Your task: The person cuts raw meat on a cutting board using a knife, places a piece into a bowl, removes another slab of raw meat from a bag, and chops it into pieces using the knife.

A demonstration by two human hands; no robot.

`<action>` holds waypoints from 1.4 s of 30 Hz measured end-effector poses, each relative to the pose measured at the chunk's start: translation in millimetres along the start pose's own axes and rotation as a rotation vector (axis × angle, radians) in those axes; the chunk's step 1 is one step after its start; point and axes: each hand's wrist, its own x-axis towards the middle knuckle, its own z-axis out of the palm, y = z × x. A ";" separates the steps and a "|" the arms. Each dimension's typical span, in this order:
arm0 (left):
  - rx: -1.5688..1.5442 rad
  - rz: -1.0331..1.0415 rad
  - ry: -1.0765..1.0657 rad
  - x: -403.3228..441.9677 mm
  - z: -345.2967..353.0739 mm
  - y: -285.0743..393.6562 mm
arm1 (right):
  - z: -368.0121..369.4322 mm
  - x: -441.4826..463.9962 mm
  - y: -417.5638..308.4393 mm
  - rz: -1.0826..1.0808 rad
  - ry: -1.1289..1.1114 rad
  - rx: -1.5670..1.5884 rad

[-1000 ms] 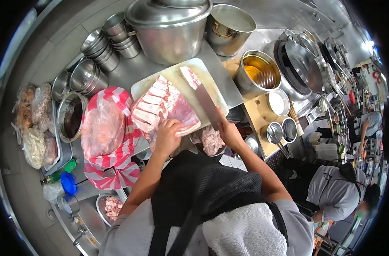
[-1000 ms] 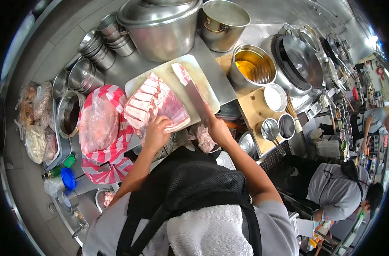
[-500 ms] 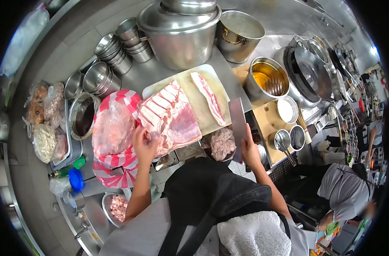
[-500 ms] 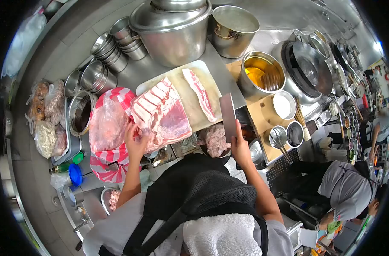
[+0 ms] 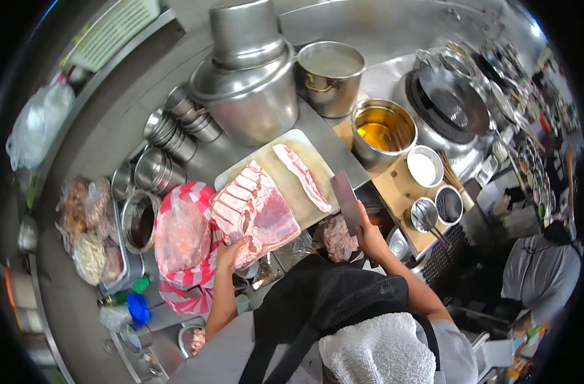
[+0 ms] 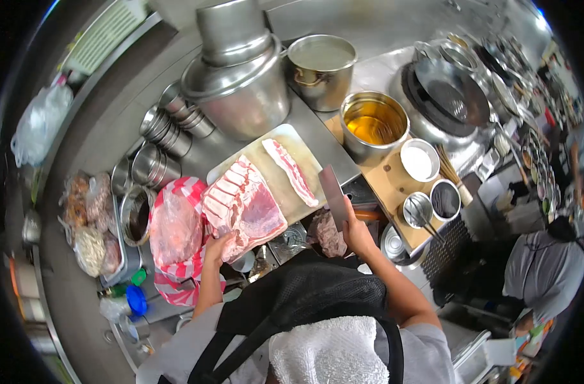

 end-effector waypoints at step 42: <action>1.063 0.940 0.291 12.4 180.3 -26.6 | -65.2 32.7 61.2 -0.112 -0.262 0.178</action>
